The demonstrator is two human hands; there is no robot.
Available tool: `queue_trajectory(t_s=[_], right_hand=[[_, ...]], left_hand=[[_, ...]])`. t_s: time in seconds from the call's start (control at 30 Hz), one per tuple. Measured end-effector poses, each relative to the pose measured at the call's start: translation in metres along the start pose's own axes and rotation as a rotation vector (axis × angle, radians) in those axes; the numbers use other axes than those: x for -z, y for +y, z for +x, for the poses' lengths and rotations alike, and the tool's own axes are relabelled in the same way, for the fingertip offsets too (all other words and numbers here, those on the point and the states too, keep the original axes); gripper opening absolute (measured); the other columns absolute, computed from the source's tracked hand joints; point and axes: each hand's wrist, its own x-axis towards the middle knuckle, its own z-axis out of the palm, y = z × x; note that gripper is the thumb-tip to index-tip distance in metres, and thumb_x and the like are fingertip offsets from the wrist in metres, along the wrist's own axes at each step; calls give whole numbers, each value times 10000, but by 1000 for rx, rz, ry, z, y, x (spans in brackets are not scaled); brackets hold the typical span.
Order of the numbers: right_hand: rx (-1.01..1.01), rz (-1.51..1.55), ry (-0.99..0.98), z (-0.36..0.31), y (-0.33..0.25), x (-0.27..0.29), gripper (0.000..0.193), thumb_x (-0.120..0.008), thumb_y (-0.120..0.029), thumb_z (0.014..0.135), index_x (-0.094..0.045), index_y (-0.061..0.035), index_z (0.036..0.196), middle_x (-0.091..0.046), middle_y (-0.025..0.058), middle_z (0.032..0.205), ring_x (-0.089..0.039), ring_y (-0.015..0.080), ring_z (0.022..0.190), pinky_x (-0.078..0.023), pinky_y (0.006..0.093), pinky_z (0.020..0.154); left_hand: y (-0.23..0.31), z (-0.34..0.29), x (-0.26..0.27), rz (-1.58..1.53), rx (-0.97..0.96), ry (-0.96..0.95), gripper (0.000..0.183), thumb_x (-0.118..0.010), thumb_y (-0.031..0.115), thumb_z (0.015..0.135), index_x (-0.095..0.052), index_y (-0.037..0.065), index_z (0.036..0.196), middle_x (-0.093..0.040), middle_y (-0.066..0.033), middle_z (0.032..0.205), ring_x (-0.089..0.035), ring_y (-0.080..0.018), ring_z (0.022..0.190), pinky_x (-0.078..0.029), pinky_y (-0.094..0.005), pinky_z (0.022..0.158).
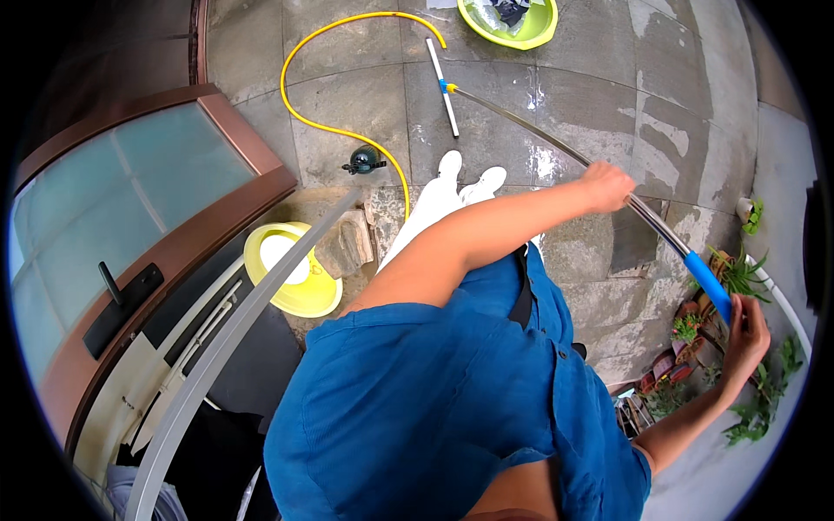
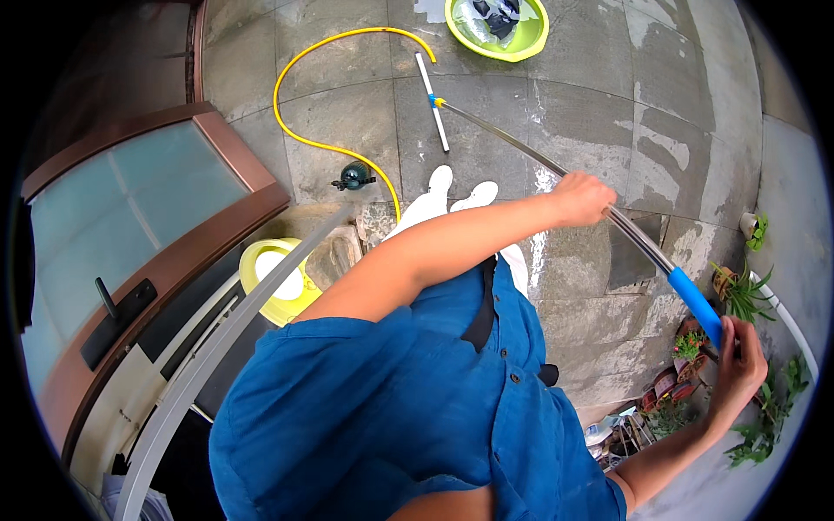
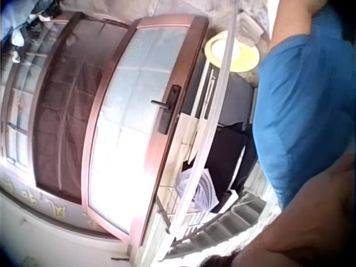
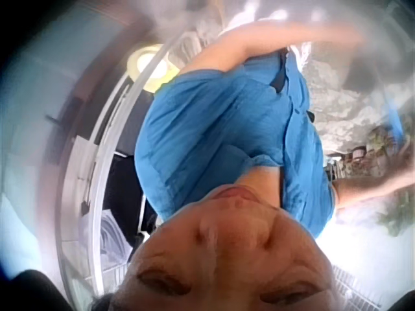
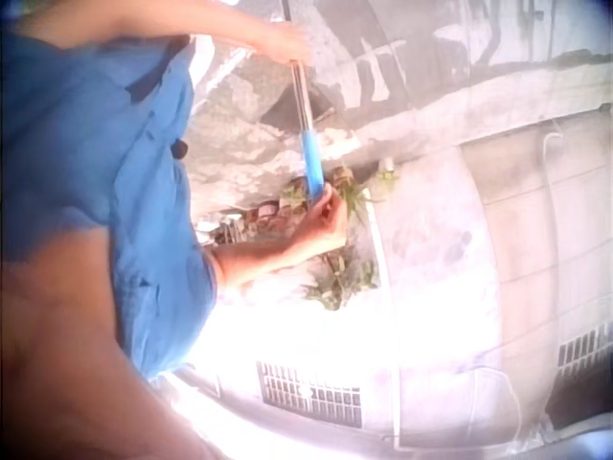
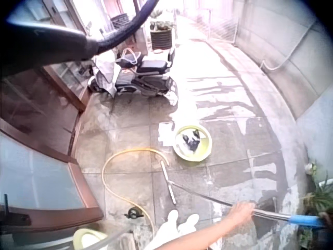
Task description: The person wipes the exterior and interior rim of a washing machine using a cloth, then uses a squeegee to clean a glass door and wrings the cloth in a bucket before wiping down a motorcycle seat and mirrors.
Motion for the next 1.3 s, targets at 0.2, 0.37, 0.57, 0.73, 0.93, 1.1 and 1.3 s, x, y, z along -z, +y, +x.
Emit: queue_trajectory(t_s=[0.2,0.37,0.57,0.73,0.93,1.1,1.3], right_hand=[[190,153,-122,35,-120,-102,144,-692,-174,850,-633,-47,817,-621,114,724,-594,300,590,-452,380,537],[273,244,-295,4,-169,-154,157,-701,-209,831,-645,-77,896,-646,108,798,-626,329,675,-490,409,589],[-110,198,-299,-45,-112,-76,196,-733,-131,790,-680,-67,967,-673,125,851,-646,316,697,-495,373,624],[-305,10,-201,-104,-93,5,203,-725,-58,784,-670,-31,978,-642,126,817,-616,285,686,-479,352,622],[-404,-42,-120,-148,-113,39,202,-721,-34,791,-667,-9,983,-633,114,784,-593,208,647,-457,319,590],[-482,211,-116,-157,-102,25,203,-732,-41,784,-666,21,966,-628,83,768,-545,142,642,-426,276,577],[-280,521,-230,-105,-110,-80,205,-738,-56,760,-682,13,944,-681,120,821,-627,188,694,-488,289,644]], left_hand=[[-136,-79,76,199,242,-103,176,-633,162,777,-709,178,935,-695,-129,877,-662,-340,850,-522,-469,747],[-202,-138,95,290,243,-263,237,-658,165,766,-722,181,993,-703,-121,883,-663,-321,880,-514,-448,789],[-100,-92,39,157,71,-447,194,-643,218,768,-716,194,946,-701,-122,844,-672,-334,835,-529,-459,740],[-5,-58,-22,-5,-228,-454,170,-647,206,756,-704,186,915,-691,-123,815,-667,-341,804,-523,-468,703],[41,-52,-39,-131,-391,-459,180,-651,190,750,-697,184,924,-687,-113,809,-667,-327,807,-514,-466,691],[24,-67,-17,-34,-343,-532,177,-658,202,751,-693,186,923,-687,-104,803,-668,-322,802,-516,-465,693],[-78,-129,59,257,43,-528,235,-675,248,771,-696,193,999,-700,-118,859,-666,-333,856,-518,-463,754]])
